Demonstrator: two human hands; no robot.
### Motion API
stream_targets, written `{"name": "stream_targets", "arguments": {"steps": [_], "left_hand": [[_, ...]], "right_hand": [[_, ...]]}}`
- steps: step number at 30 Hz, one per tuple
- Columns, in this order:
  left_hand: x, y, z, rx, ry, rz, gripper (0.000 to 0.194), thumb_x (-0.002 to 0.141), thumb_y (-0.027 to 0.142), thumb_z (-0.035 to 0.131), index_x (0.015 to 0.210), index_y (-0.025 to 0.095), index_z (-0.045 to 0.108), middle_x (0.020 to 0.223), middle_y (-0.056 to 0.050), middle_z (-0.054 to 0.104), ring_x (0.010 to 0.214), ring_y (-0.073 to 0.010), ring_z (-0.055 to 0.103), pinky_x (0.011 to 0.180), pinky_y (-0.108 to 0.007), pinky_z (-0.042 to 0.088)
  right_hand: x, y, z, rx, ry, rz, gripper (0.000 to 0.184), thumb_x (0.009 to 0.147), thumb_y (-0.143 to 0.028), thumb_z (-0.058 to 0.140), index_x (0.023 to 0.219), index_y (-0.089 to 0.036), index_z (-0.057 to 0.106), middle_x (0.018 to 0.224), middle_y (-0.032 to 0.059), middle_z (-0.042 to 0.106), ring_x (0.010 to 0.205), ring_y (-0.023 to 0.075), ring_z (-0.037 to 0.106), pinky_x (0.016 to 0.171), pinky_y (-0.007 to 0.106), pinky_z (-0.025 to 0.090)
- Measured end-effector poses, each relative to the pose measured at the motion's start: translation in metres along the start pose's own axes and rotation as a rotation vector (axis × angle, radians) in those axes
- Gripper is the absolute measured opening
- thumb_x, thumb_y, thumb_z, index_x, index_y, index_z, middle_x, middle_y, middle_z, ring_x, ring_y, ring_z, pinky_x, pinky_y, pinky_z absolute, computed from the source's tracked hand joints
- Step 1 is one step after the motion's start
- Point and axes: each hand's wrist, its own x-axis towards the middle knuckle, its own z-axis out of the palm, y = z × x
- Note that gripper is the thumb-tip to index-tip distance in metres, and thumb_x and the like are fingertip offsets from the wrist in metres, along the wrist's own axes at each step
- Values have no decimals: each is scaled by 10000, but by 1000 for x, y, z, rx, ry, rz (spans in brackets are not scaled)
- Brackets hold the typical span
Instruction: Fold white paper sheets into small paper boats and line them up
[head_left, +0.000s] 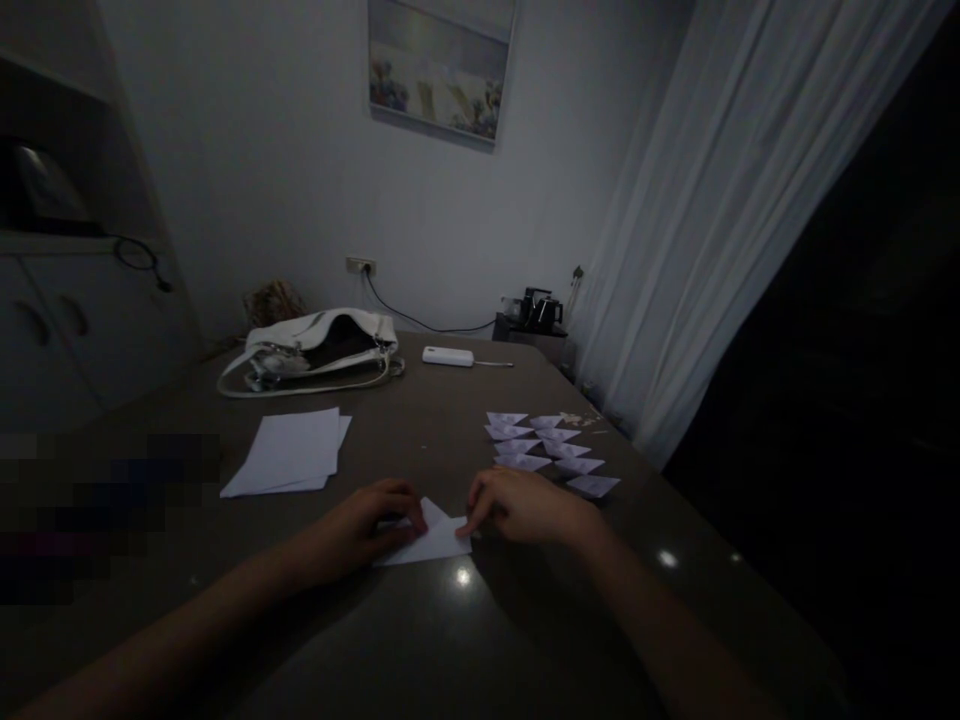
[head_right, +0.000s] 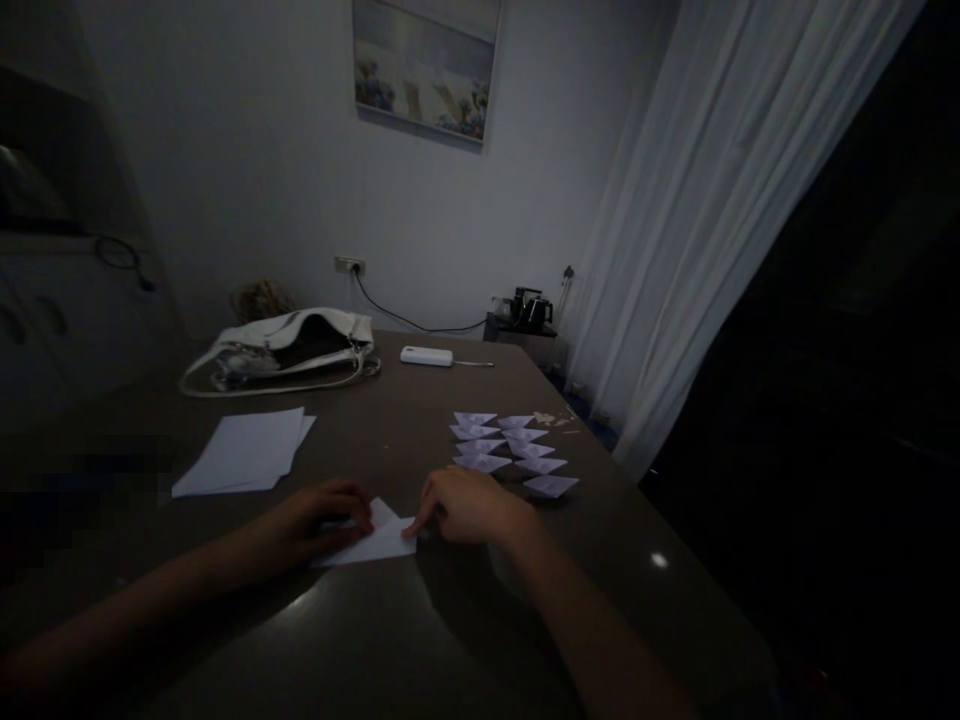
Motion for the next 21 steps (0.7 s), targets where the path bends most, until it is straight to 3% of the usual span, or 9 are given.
{"name": "stream_targets", "arguments": {"steps": [13, 17, 21], "left_hand": [[-2, 6, -1, 113, 1, 41, 193, 907, 227, 453, 994, 227, 625, 1063, -54, 559, 971, -185, 549, 832, -271, 436], [-5, 16, 1, 343, -24, 109, 368, 900, 161, 428, 1186, 347, 566, 1141, -54, 533, 1049, -227, 513, 880, -351, 403], [-6, 22, 3, 499, -13, 146, 425, 901, 208, 452, 1257, 435, 497, 1251, -56, 480, 1157, -286, 445, 916, -440, 363]], "right_hand": [[-4, 2, -3, -10, -10, 117, 472, 685, 13, 495, 935, -305, 740, 1049, 10, 674, 921, 157, 602, 745, 218, 412], [-5, 0, -4, -17, -7, 104, 455, 702, -10, 494, 947, -309, 736, 1040, 8, 682, 916, 160, 611, 746, 222, 416], [-5, -3, -5, -11, -8, 125, 450, 700, -8, 485, 926, -300, 743, 1021, 13, 691, 905, 162, 616, 739, 224, 416]]}}
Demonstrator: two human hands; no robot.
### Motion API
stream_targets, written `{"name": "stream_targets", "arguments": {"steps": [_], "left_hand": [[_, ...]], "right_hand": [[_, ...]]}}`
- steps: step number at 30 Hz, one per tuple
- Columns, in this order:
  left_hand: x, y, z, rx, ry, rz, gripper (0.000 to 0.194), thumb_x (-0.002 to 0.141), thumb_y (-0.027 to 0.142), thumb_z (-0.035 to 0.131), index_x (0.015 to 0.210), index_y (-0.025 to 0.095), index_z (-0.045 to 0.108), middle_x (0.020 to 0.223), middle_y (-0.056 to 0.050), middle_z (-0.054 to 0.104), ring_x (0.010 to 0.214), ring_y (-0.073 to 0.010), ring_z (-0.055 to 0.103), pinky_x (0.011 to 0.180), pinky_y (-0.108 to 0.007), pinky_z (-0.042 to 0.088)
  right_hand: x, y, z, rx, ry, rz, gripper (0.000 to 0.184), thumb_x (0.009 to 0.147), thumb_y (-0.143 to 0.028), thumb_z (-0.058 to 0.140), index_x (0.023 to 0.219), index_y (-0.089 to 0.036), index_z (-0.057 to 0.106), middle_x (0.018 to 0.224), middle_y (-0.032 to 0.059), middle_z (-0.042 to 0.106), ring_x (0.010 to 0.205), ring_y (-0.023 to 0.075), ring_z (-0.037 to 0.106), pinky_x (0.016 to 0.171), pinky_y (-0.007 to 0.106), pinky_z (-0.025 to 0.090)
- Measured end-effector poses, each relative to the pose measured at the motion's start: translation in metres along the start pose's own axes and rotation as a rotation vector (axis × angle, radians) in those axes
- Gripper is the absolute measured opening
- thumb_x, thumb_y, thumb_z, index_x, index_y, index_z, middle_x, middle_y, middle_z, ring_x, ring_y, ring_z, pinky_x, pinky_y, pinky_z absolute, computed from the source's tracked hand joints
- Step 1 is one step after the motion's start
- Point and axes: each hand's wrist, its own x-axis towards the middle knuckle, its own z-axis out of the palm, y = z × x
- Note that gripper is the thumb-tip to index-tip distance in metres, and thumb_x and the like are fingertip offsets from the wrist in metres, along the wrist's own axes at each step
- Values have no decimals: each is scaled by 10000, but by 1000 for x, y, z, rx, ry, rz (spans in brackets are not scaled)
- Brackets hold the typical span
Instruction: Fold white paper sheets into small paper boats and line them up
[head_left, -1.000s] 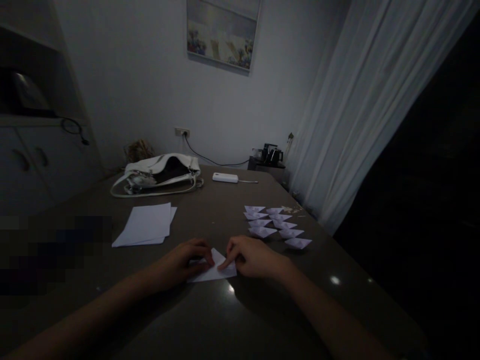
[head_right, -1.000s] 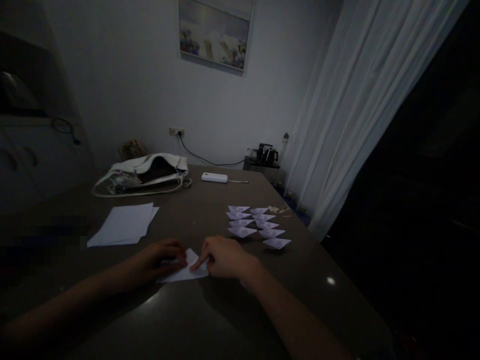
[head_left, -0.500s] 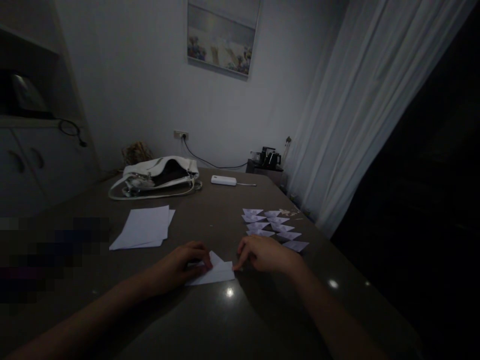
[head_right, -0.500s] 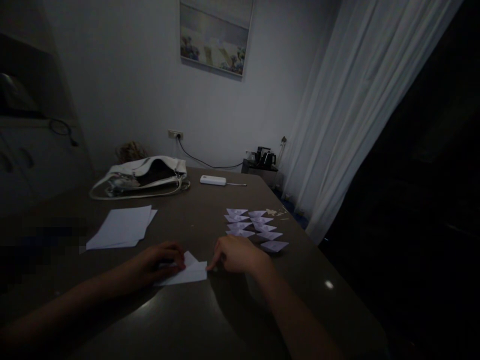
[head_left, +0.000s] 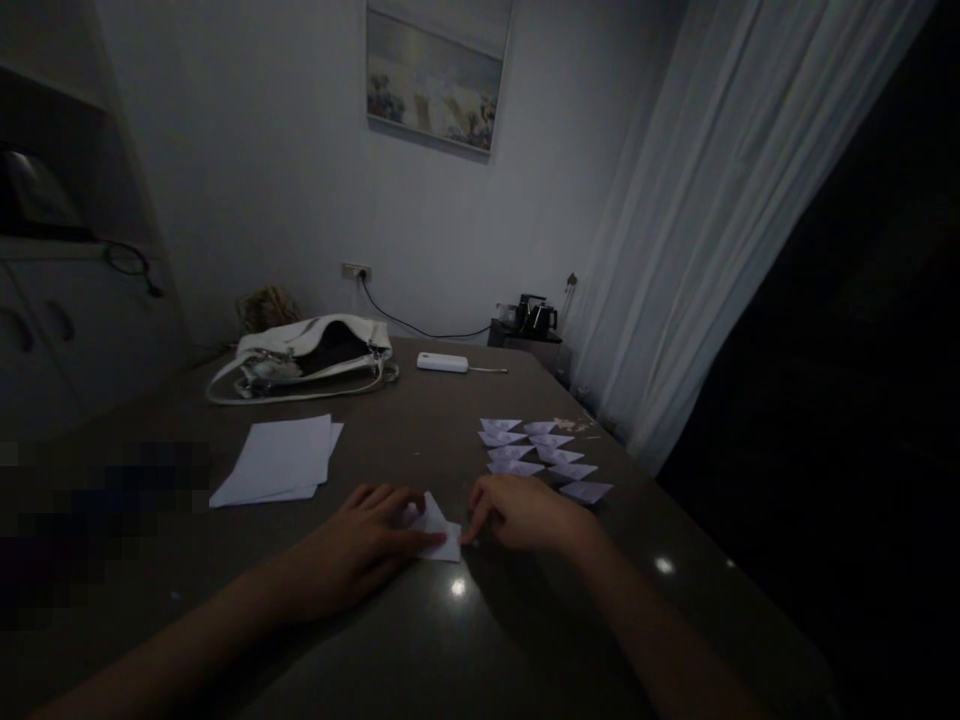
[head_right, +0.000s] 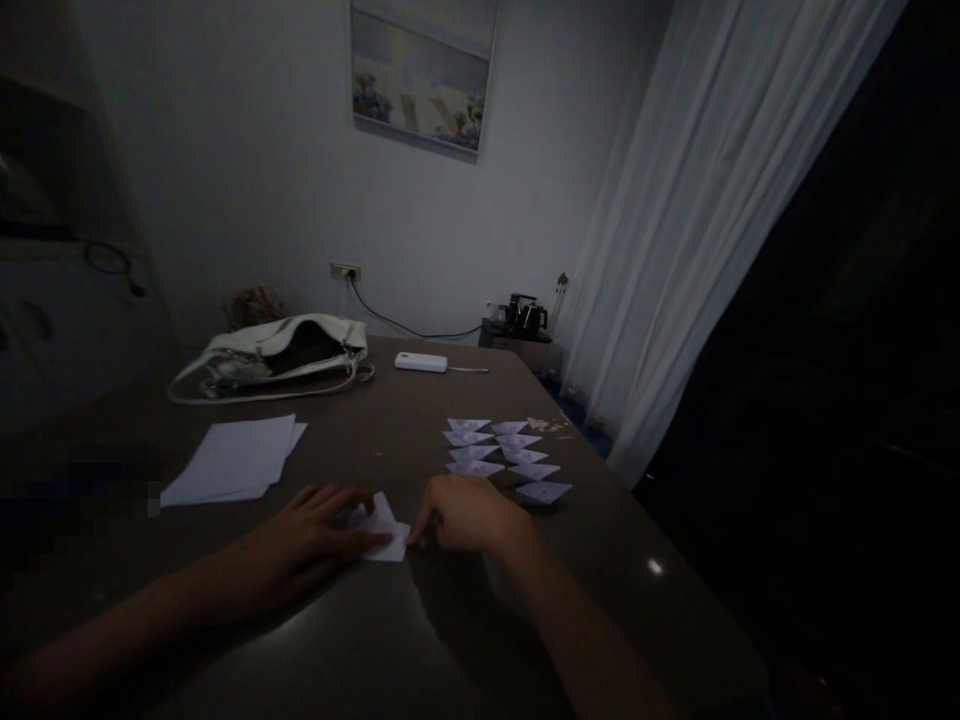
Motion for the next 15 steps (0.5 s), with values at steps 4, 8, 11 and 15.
{"name": "stream_targets", "arguments": {"steps": [4, 8, 11, 15], "left_hand": [[0, 1, 0, -11, -1, -13, 414, 919, 234, 436, 1273, 444, 479, 1250, -49, 488, 1149, -273, 458, 913, -425, 368], [-1, 0, -3, -33, -5, -30, 358, 925, 304, 450, 1251, 441, 507, 1291, -44, 474, 1185, -280, 437, 942, -439, 343], [-1, -2, -6, -67, -24, -63, 307, 923, 353, 454, 1198, 443, 556, 1306, -24, 476, 1199, -279, 426, 957, -440, 327], [0, -4, -11, -108, 0, -109, 276, 931, 410, 423, 1075, 390, 657, 1277, -15, 518, 1165, -264, 449, 947, -409, 325]], "right_hand": [[0, -1, -1, 1, 1, 8, 446, 698, -11, 491, 927, -299, 743, 999, 16, 698, 893, 163, 618, 737, 227, 415], [0, -3, -1, -7, -13, 16, 442, 711, -14, 479, 931, -293, 743, 962, 19, 707, 892, 161, 620, 739, 226, 413], [0, -5, -2, -9, -6, 34, 426, 716, -29, 487, 933, -291, 743, 930, 21, 713, 911, 165, 621, 738, 222, 411], [-2, -7, -2, -30, 2, 28, 431, 711, -33, 485, 930, -299, 743, 1005, 16, 699, 913, 165, 622, 722, 221, 414]]}}
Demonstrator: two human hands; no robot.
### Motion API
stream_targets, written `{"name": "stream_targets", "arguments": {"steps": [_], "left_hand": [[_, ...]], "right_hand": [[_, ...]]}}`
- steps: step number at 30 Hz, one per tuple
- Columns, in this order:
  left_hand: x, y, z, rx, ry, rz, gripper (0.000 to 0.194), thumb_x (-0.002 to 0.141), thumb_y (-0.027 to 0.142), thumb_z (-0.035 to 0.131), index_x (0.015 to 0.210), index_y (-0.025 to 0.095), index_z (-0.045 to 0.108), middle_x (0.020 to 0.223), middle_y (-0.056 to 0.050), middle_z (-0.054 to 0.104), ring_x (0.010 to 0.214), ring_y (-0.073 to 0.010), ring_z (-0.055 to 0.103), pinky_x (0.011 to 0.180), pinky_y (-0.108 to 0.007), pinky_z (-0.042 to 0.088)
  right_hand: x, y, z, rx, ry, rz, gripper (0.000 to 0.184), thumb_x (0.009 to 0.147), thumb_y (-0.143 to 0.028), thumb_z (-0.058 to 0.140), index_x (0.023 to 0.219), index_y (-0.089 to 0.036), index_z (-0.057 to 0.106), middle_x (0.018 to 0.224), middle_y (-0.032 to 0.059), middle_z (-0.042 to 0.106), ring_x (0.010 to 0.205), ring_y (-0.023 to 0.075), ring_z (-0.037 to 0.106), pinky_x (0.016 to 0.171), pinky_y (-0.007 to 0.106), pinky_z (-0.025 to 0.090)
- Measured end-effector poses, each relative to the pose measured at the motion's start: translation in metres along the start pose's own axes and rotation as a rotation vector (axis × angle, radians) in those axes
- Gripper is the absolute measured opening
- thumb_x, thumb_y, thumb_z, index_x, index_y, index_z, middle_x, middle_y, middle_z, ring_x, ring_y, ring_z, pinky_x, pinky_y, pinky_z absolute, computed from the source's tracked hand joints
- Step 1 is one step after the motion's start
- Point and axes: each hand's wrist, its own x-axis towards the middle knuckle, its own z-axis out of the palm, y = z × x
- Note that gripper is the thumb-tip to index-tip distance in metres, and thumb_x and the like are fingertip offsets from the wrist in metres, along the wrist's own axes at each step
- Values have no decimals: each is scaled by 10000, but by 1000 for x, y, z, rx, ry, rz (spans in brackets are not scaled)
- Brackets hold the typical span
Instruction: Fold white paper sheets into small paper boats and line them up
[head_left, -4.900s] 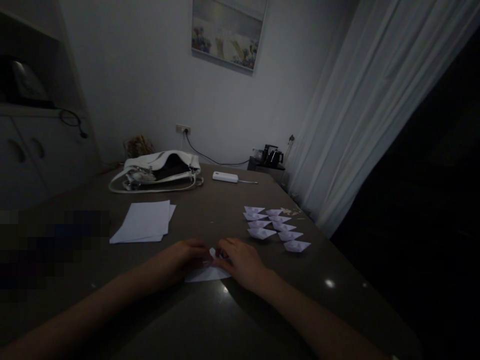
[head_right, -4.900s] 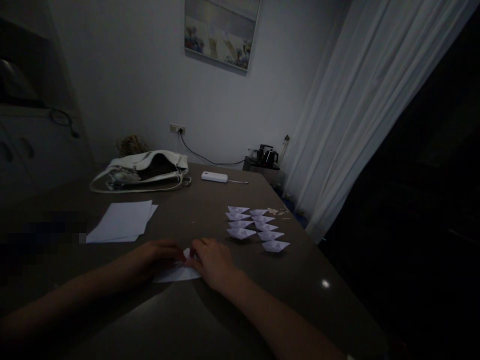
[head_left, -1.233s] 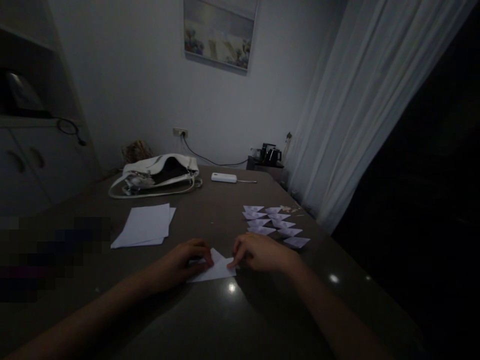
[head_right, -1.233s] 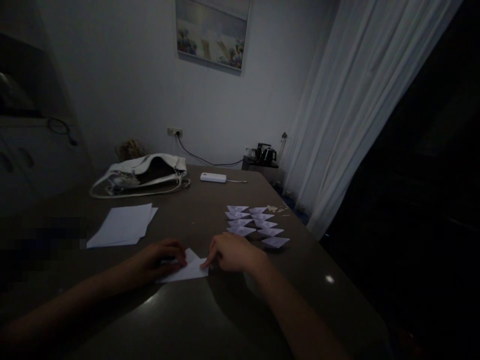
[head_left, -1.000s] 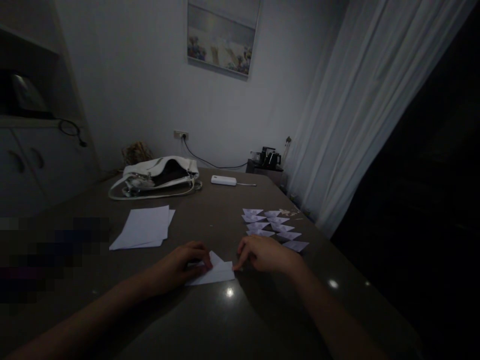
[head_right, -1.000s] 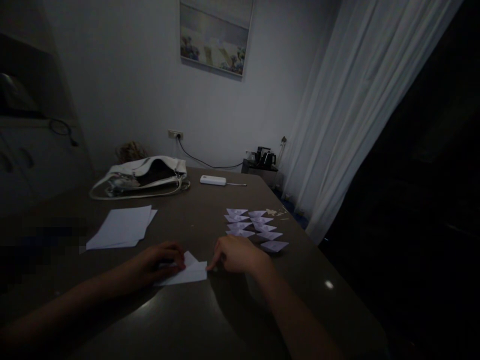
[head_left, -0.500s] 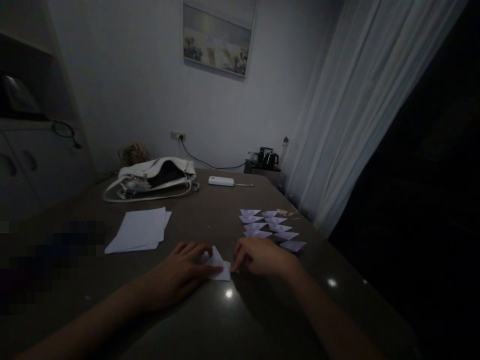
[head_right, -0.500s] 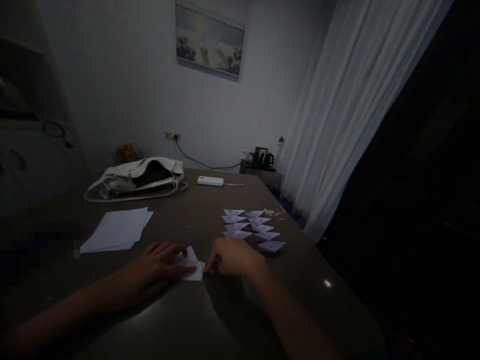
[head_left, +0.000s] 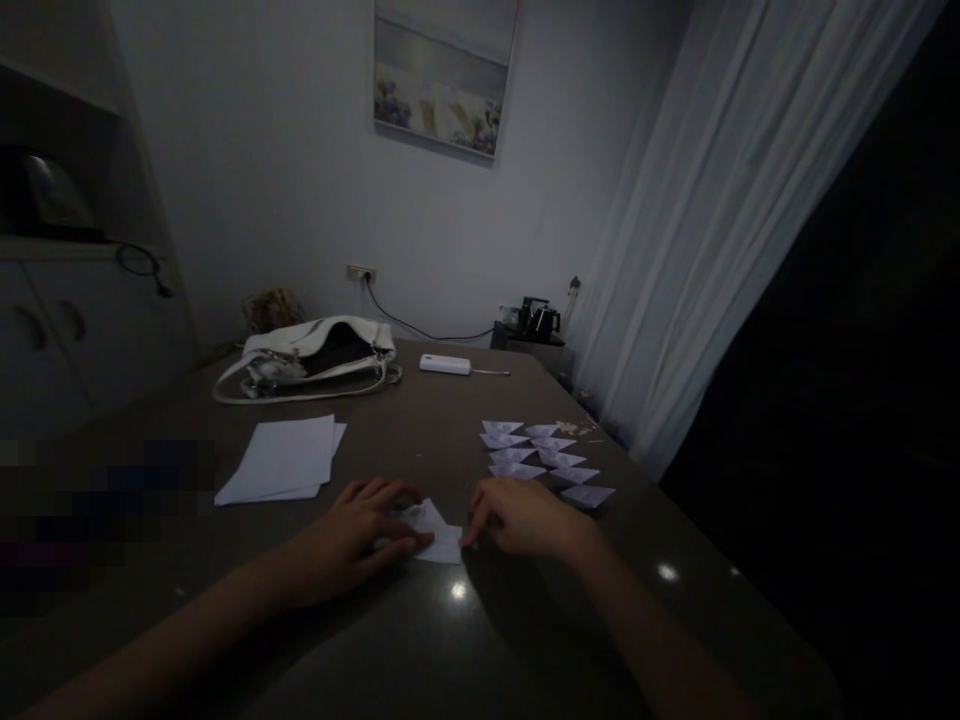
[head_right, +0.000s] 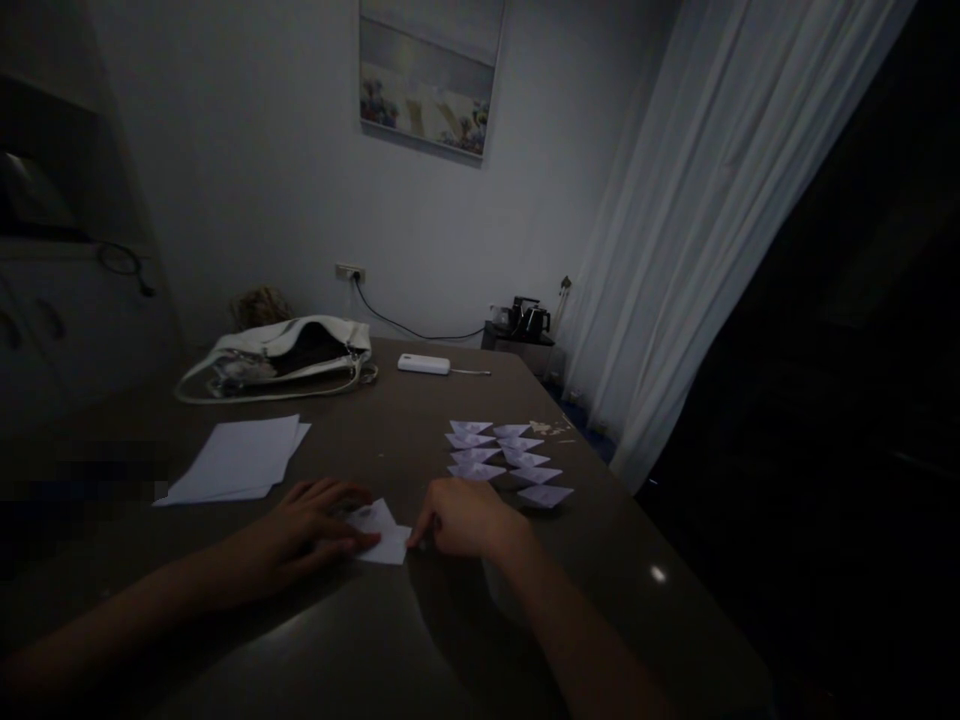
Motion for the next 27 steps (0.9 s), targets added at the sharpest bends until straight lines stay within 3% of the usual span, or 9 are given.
{"name": "stream_targets", "arguments": {"steps": [4, 10, 27], "left_hand": [[0, -4, -5, 18, 11, -24, 369, 928, 466, 400, 875, 307, 729, 1209, -25, 569, 1114, -251, 472, 936, -404, 312], [0, -14, -11, 41, 42, -37, 393, 919, 462, 423, 767, 276, 734, 1113, -22, 617, 1047, -235, 502, 922, -395, 289], [-7, -24, -23, 117, 15, -94, 372, 909, 399, 463, 676, 221, 691, 954, -14, 650, 948, -213, 538, 884, -391, 279]], "right_hand": [[0, 0, 0, -2, 17, -5, 420, 722, -43, 480, 921, -300, 745, 1032, 14, 693, 898, 168, 626, 706, 230, 417], [2, 2, 3, -3, 17, 11, 431, 721, -37, 476, 916, -312, 744, 1054, 12, 684, 910, 171, 623, 704, 232, 416], [2, 2, 4, 45, 19, 22, 431, 699, -21, 475, 897, -289, 749, 1031, 12, 692, 914, 165, 625, 733, 230, 417]]}}
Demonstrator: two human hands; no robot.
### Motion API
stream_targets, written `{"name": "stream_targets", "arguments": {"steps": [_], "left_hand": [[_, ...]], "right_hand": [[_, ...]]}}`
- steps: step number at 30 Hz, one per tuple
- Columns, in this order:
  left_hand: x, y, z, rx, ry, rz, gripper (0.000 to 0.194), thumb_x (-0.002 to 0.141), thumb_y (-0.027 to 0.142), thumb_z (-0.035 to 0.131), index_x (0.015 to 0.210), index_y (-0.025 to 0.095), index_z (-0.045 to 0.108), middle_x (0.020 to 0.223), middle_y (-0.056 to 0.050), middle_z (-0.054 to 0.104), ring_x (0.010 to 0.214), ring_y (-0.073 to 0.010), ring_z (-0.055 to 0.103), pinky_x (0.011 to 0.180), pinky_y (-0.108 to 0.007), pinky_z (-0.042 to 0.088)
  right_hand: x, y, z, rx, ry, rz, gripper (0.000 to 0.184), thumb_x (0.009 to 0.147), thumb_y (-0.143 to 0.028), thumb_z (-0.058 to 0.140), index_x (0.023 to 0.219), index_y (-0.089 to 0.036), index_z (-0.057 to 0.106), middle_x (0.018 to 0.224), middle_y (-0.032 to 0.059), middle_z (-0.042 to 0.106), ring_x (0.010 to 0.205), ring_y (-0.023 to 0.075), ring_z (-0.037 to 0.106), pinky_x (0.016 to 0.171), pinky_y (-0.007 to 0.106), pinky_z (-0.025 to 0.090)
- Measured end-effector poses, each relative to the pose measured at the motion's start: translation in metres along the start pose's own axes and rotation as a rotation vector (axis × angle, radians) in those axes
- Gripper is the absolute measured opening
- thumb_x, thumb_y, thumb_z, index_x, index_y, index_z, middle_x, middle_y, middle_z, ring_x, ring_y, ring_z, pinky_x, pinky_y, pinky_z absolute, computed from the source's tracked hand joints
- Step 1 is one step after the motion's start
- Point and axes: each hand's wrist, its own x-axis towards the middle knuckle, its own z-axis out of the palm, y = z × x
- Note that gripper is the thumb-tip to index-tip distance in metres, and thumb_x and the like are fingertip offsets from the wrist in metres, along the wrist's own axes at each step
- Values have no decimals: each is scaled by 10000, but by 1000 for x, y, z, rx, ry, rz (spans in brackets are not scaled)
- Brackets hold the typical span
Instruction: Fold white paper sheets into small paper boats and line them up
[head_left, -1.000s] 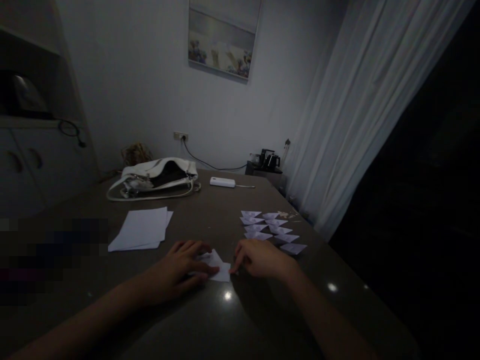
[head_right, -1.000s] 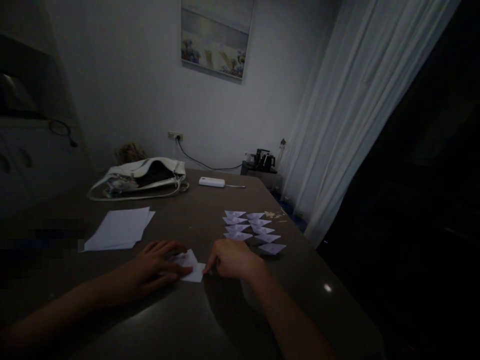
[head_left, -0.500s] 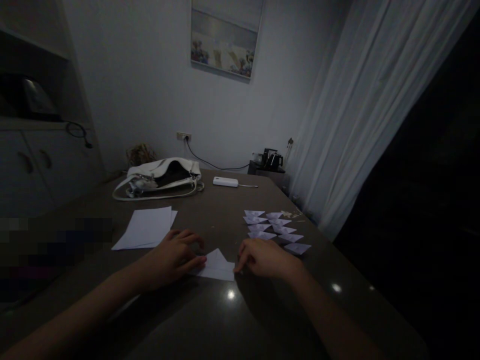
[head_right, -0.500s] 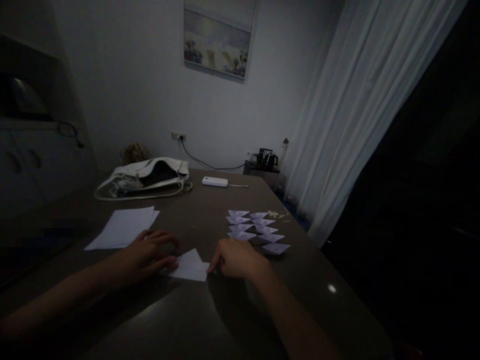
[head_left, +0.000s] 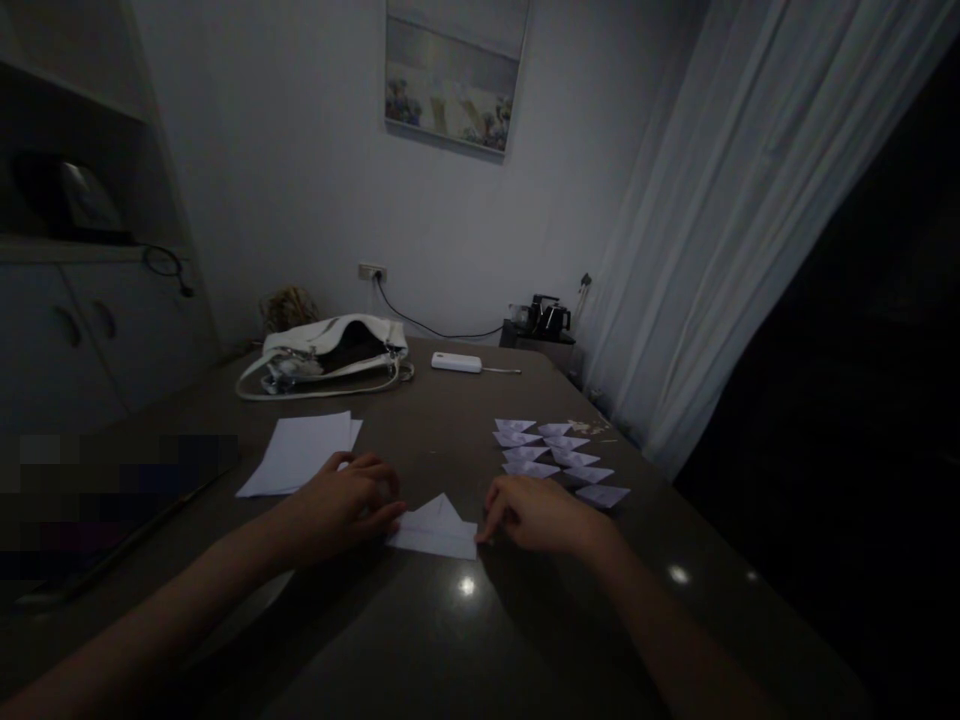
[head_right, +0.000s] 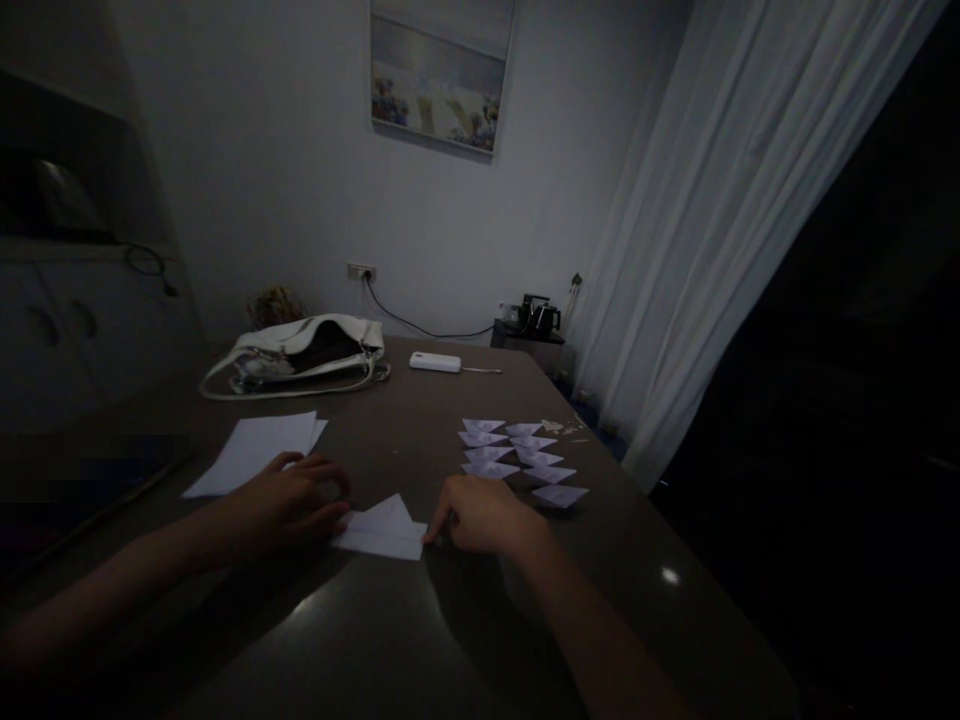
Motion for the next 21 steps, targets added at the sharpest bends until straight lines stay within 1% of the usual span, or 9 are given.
{"name": "stream_targets", "arguments": {"steps": [5, 10, 14, 18, 21], "left_hand": [[-1, -1, -1, -22, 12, 22, 331, 906, 398, 458, 753, 242, 708, 926, -14, 662, 949, -214, 538, 895, -387, 281], [-1, -1, -1, -22, -9, 15, 356, 917, 378, 437, 720, 237, 698, 883, -11, 667, 928, -212, 546, 879, -378, 287], [1, 3, 0, 1, -28, 18, 341, 922, 355, 435, 731, 219, 683, 896, -22, 665, 919, -213, 551, 850, -373, 301], [1, 6, 3, 6, 2, 34, 322, 910, 354, 457, 720, 202, 667, 863, -27, 658, 867, -203, 559, 831, -371, 318], [1, 6, 6, 2, 30, 33, 301, 895, 341, 474, 721, 191, 668, 853, -36, 652, 846, -199, 565, 799, -345, 350]], "right_hand": [[-1, 0, -1, 2, -10, 14, 428, 694, -29, 490, 908, -298, 746, 1025, 11, 691, 920, 168, 622, 733, 231, 418], [0, 2, 1, 0, -1, -5, 423, 699, -31, 479, 891, -293, 749, 1060, 13, 678, 901, 162, 620, 731, 230, 422], [2, 5, 4, 19, 6, -23, 434, 693, -20, 467, 886, -284, 751, 1045, 15, 682, 894, 157, 622, 741, 230, 422], [4, 6, 6, 25, 22, -35, 420, 692, -17, 475, 871, -277, 752, 1005, 13, 690, 881, 154, 620, 750, 232, 421], [5, 4, 8, 16, 57, -80, 392, 702, -11, 475, 843, -250, 752, 1002, 17, 683, 890, 153, 610, 774, 238, 415]]}}
